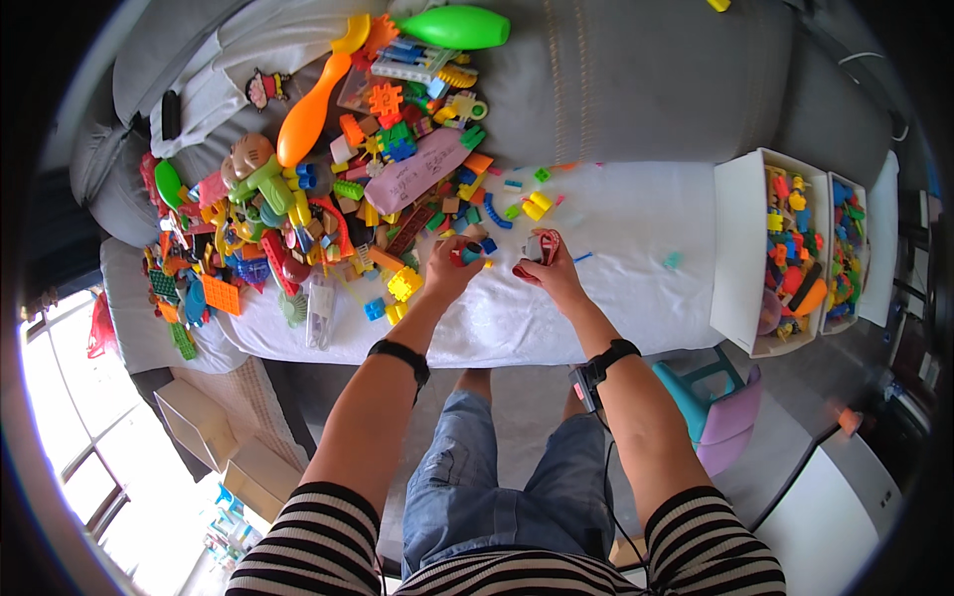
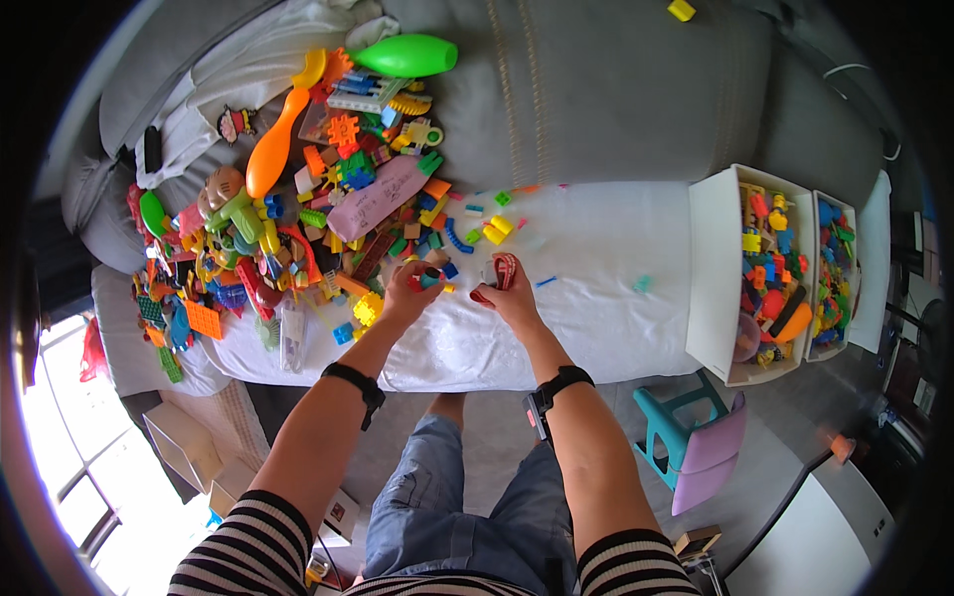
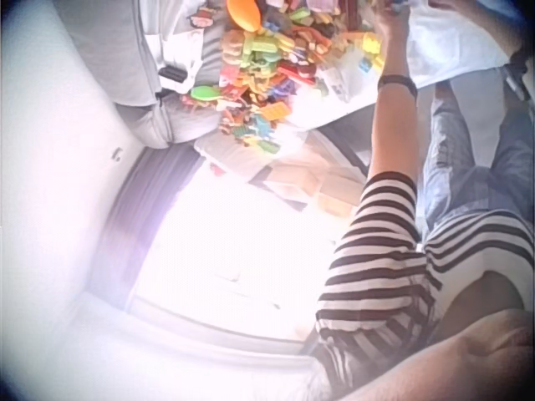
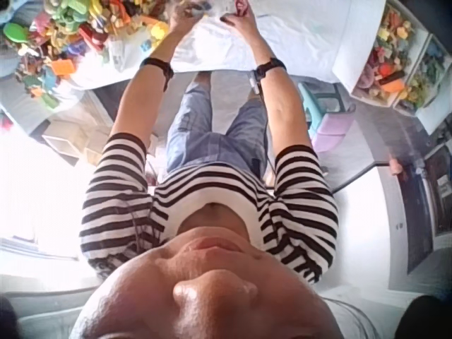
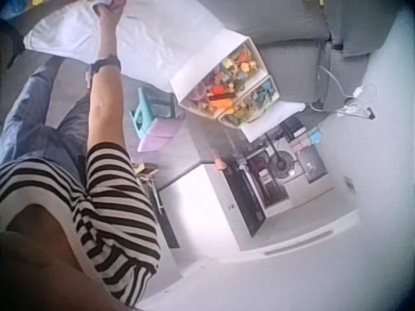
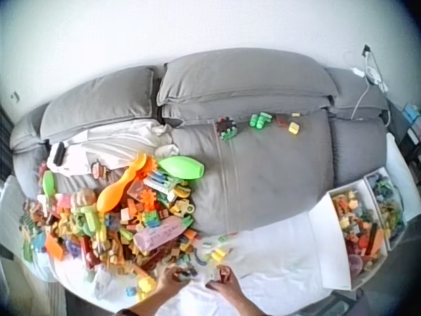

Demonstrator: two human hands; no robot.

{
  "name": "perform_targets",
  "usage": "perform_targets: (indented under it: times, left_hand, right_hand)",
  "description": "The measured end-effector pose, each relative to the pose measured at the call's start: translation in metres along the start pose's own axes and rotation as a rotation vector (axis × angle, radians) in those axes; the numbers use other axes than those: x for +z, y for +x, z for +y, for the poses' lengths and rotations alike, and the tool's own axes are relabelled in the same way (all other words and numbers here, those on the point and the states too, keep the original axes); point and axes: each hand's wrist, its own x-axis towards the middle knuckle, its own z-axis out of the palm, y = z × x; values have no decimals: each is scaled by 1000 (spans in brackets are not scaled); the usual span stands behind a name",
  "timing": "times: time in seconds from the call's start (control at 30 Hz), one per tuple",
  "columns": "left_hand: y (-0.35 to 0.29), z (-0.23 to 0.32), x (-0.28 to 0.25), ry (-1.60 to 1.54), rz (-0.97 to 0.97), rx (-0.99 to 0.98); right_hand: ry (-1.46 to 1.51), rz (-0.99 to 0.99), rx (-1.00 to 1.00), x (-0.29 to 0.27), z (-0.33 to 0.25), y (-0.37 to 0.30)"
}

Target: The person sorts various toys from a couch into storage bins, handling building blocks, toy vehicles, a xylophone, and bowling pins by hand and placing them into the bins one at a time.

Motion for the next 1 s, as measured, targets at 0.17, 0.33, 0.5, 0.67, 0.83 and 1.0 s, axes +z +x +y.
perform_targets:
  times: [0.17, 0.33, 0.5, 0.67, 0.83, 1.0]
  left_hand:
    - [-2, 90, 21, -390, -290, -201]
    - [3, 125, 49, -571, -516, -277]
    - [6, 209, 118, -598, -686, -249]
    - [22, 300, 224, -607, -791, -101]
    - [44, 344, 314, -570, -763, 50]
    - [48, 337, 330, -383, -733, -38]
  right_hand:
    - [304, -84, 5, -38, -23, -18]
    - [389, -134, -91, -65, -53, -42]
    - [497, -64, -200, -134, -94, -82]
    - [636, 202, -455, -236, -142, -107]
    - [633, 278, -578, -303, -200, -88]
    - [516, 487, -501, -321, -211, -89]
